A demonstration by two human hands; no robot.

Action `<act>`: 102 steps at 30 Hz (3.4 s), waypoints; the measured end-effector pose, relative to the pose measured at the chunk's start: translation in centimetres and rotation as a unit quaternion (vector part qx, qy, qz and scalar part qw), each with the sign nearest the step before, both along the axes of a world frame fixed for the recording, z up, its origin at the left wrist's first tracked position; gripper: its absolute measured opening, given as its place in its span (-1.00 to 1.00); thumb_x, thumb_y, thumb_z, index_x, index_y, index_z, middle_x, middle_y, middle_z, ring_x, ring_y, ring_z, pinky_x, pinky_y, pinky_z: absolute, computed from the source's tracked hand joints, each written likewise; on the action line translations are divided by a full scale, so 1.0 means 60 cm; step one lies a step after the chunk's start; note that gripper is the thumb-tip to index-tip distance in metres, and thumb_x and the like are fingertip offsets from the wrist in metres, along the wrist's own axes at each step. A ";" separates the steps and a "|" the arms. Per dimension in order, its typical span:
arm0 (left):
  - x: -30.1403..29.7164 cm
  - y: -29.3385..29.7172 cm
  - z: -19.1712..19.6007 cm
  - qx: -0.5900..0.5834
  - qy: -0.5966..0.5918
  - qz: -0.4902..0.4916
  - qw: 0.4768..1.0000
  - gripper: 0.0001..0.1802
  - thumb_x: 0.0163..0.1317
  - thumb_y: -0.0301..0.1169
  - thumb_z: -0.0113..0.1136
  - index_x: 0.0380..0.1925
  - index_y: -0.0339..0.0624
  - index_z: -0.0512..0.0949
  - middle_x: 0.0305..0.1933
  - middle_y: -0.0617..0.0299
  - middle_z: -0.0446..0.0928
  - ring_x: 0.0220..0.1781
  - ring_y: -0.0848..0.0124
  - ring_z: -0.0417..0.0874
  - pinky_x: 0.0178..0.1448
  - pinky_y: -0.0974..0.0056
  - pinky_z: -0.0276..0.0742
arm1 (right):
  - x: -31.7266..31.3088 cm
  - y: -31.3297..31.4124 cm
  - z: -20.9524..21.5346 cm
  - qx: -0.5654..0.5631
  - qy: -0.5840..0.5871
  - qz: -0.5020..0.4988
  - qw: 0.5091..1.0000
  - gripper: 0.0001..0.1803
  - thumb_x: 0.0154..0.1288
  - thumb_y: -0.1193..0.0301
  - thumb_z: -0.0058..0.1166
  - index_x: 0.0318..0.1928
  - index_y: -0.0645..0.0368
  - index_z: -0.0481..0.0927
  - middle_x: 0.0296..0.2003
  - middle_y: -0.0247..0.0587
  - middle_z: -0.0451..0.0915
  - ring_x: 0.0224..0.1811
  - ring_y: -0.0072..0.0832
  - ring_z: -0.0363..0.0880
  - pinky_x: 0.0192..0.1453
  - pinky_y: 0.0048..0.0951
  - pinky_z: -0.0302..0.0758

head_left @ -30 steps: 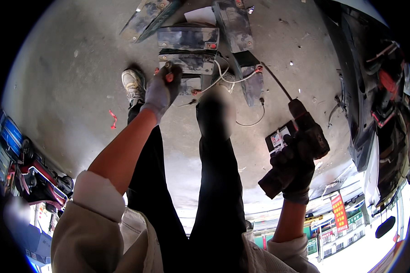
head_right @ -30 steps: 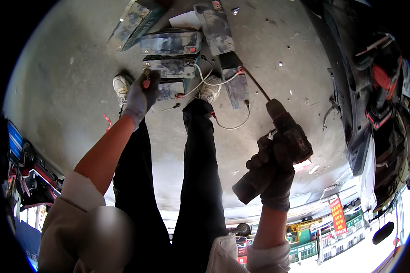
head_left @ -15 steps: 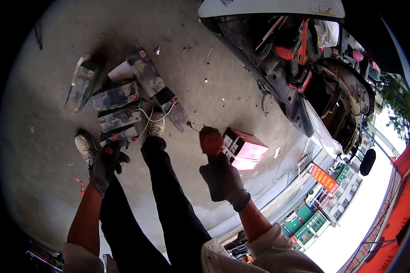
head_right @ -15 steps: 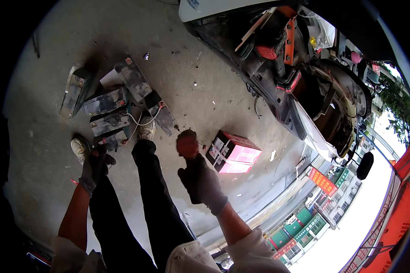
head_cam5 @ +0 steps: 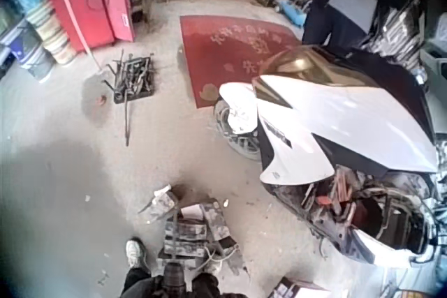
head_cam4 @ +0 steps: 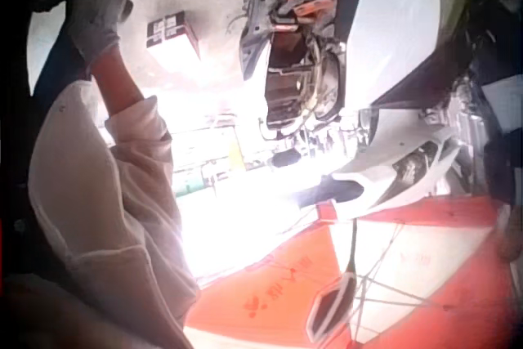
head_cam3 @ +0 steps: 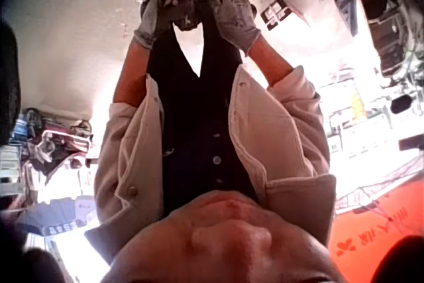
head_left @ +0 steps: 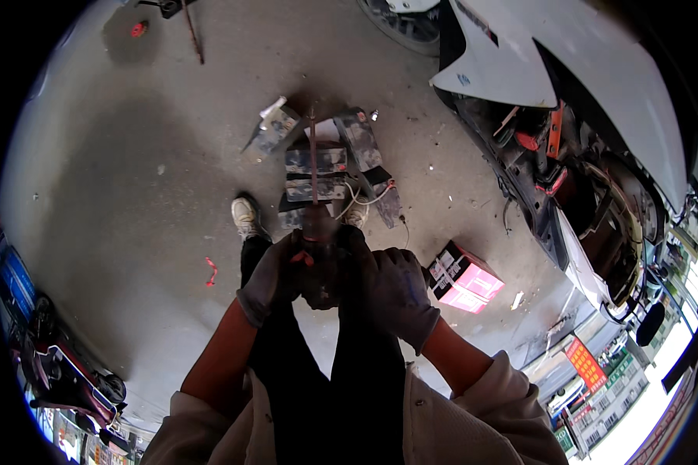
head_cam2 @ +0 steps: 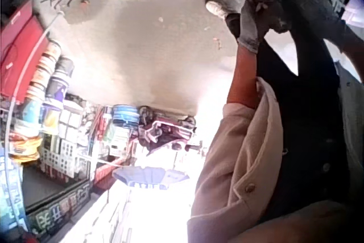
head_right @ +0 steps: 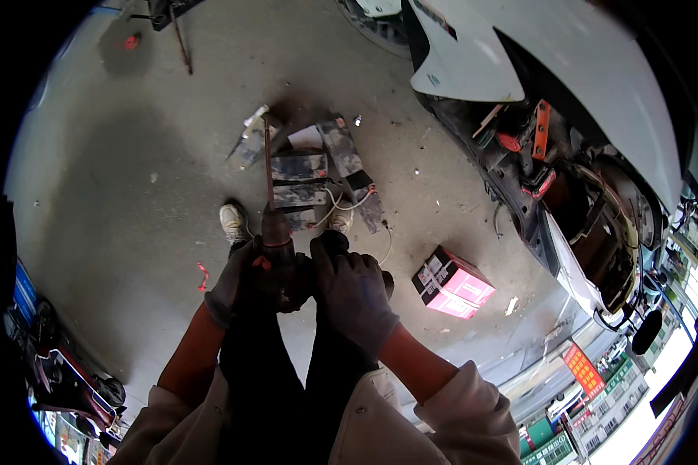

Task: The person uses a cordless impact wrench to remove fasteners from a vehicle's undercarriage and then from a set of batteries on the floor. The person removes a metal bracket and several battery units, placing them on the ground.

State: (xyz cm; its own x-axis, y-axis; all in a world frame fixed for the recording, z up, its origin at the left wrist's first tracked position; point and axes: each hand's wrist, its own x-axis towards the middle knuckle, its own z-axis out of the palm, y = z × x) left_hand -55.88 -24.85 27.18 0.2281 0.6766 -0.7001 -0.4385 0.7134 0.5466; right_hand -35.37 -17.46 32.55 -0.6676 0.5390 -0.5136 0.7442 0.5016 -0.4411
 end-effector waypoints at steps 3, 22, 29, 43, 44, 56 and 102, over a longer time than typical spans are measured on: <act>-0.033 0.030 0.116 -0.179 -0.274 0.237 0.915 -0.64 0.22 -0.53 0.21 0.02 -0.30 0.43 -0.08 0.09 0.58 -0.15 0.28 0.63 -0.11 0.18 0.63 | -0.045 0.019 0.079 0.031 0.057 -0.036 0.997 -0.42 0.23 0.32 0.03 0.27 0.16 0.35 -0.23 -0.03 0.61 -0.14 -0.08 0.58 -0.05 -0.05 0.46; -0.180 0.026 0.680 0.246 0.174 0.208 0.931 -0.47 0.39 -0.09 0.03 0.14 -0.32 0.42 -0.18 0.15 0.65 -0.78 0.66 0.18 -0.52 0.46 0.35 | -0.201 0.142 0.593 -0.326 0.523 0.010 0.788 -0.23 0.07 0.28 0.23 0.28 0.29 0.26 -0.14 -0.06 0.57 -0.15 -0.33 0.60 -0.04 -0.35 0.55; -0.116 0.015 0.699 0.258 0.209 0.191 0.924 -0.58 0.36 -0.29 0.06 0.14 -0.27 0.43 -0.12 0.12 0.67 -0.77 0.64 0.26 -0.44 0.45 0.46 | -0.234 0.217 0.620 -0.644 0.612 -0.047 0.457 -0.39 0.12 0.37 0.11 0.23 0.21 0.39 -0.32 -0.33 0.49 -0.16 -0.34 0.52 0.14 -0.09 0.47; -0.126 0.096 0.653 0.267 0.064 0.188 0.943 -0.66 0.32 -0.28 0.22 0.00 -0.22 0.50 -0.27 0.35 0.59 -0.34 0.61 0.59 -0.34 0.50 0.51 | -0.327 0.276 0.561 -0.639 0.590 0.044 0.492 -0.42 0.12 0.40 0.15 0.19 0.16 0.35 -0.26 -0.24 0.49 -0.13 -0.30 0.48 0.14 -0.13 0.41; -0.142 0.108 0.645 0.252 0.046 0.182 0.949 -0.65 0.32 -0.28 0.23 0.01 -0.22 0.49 -0.25 0.33 0.60 -0.34 0.62 0.58 -0.33 0.51 0.51 | -0.342 0.282 0.559 -0.632 0.589 0.045 0.502 -0.41 0.14 0.40 0.16 0.21 0.16 0.34 -0.23 -0.21 0.51 -0.08 -0.27 0.49 0.16 -0.10 0.42; -0.437 0.324 0.552 0.114 0.166 0.101 0.974 -0.52 0.15 0.09 0.22 -0.21 -0.09 0.62 -0.36 0.28 0.61 -0.41 0.50 0.61 -0.59 0.38 0.29 | -0.576 0.450 0.244 -0.600 0.557 -0.332 0.469 -0.75 0.28 0.25 0.15 -0.14 0.07 0.48 -0.24 -0.21 0.60 -0.21 -0.24 0.59 -0.07 -0.17 0.59; -1.163 1.272 0.168 -0.230 0.192 0.382 0.874 -0.27 0.26 0.13 0.04 0.31 -0.06 0.27 0.27 0.34 0.26 0.27 0.36 0.24 0.17 0.00 0.32 | -1.879 1.565 0.356 -0.877 0.156 0.181 0.416 -0.52 0.35 -0.18 -0.08 -0.29 -0.04 0.52 -0.41 -0.37 0.53 -0.41 -0.47 0.51 -0.33 -0.40 0.49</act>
State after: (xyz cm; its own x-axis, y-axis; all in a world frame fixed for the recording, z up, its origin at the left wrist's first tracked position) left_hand -125.67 51.47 37.26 -0.4784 0.1558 -0.8642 -0.7306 0.4754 0.4902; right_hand -148.08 76.45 53.93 -0.7239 -0.6476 0.2379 0.5283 -0.7421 -0.4125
